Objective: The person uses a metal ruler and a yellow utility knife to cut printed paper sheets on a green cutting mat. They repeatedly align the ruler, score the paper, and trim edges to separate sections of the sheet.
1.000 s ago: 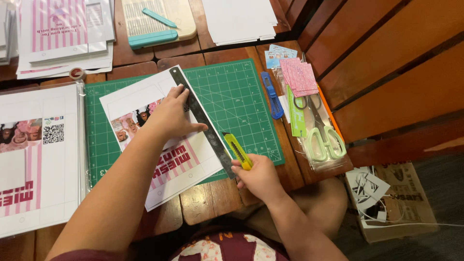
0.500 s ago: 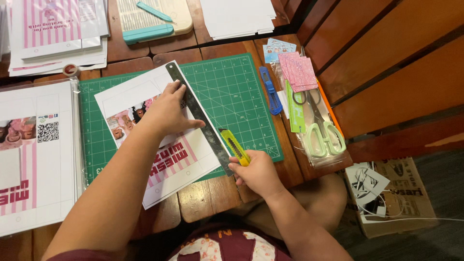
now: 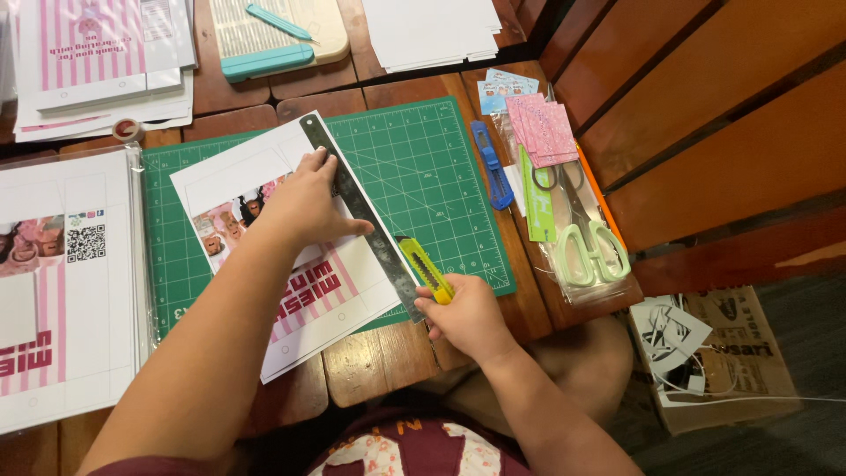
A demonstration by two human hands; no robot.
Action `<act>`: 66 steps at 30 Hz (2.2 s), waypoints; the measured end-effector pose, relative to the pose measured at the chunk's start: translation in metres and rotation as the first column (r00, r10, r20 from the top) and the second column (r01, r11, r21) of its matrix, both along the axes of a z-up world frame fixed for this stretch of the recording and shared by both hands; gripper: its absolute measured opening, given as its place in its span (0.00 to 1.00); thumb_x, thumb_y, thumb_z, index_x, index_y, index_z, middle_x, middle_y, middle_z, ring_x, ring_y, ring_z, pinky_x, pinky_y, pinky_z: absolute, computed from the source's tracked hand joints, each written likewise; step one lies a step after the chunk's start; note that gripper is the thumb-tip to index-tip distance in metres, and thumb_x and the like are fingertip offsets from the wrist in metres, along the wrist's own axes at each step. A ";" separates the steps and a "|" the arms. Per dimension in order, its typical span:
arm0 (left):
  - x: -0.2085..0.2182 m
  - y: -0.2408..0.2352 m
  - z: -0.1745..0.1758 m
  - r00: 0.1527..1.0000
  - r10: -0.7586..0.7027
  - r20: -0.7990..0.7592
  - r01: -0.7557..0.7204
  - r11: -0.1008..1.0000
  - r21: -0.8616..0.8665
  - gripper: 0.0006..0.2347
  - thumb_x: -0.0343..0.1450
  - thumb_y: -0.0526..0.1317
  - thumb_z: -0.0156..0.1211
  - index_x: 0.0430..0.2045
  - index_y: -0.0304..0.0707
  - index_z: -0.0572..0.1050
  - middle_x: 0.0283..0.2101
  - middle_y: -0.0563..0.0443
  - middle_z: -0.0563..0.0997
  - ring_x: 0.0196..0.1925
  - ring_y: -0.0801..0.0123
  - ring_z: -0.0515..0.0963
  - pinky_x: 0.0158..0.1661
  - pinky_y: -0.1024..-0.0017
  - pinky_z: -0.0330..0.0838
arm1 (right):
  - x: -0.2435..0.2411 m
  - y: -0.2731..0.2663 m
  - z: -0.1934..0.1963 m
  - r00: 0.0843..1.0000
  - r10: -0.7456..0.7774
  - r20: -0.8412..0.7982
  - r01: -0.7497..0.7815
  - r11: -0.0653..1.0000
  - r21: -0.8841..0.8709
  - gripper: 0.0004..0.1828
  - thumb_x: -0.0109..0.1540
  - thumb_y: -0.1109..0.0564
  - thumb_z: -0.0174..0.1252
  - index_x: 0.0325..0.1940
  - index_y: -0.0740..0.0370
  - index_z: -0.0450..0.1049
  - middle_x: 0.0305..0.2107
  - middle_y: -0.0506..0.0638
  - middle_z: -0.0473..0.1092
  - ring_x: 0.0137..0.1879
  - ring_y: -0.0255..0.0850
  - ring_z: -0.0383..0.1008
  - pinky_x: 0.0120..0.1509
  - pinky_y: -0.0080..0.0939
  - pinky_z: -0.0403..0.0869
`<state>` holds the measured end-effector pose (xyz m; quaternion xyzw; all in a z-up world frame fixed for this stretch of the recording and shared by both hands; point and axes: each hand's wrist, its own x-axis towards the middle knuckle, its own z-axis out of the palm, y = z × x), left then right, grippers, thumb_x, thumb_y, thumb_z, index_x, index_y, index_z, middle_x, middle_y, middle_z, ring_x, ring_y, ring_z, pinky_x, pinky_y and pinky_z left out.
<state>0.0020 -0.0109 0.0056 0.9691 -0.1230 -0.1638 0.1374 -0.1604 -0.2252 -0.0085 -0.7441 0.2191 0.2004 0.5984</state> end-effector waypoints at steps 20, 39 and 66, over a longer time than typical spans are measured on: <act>-0.007 -0.029 0.030 0.984 0.021 -0.174 0.035 0.950 0.311 0.70 0.44 0.75 0.76 0.76 0.35 0.44 0.81 0.44 0.45 0.82 0.60 0.45 0.71 0.45 0.50 | 0.001 -0.001 0.056 0.999 0.036 0.009 -0.034 0.988 -0.148 0.26 0.64 0.57 0.63 0.66 0.65 0.70 0.27 0.58 0.76 0.24 0.36 0.78 0.31 0.33 0.82; -0.019 -0.015 0.039 0.997 -0.046 -0.058 0.060 0.961 0.269 0.57 0.56 0.69 0.65 0.74 0.31 0.48 0.78 0.40 0.53 0.79 0.54 0.54 0.64 0.36 0.55 | 0.180 0.062 -0.068 0.808 0.482 0.340 -0.142 0.718 -0.681 0.28 0.65 0.49 0.54 0.71 0.37 0.66 0.48 0.62 0.78 0.56 0.61 0.78 0.62 0.60 0.76; -0.046 -0.011 0.081 0.999 -0.052 -0.008 0.052 0.973 0.225 0.27 0.76 0.39 0.37 0.73 0.28 0.50 0.78 0.37 0.51 0.79 0.43 0.52 0.57 0.25 0.53 | 0.186 0.077 -0.032 0.799 0.590 0.111 -0.246 0.490 -0.836 0.28 0.66 0.47 0.41 0.70 0.34 0.69 0.49 0.56 0.78 0.56 0.60 0.78 0.62 0.60 0.76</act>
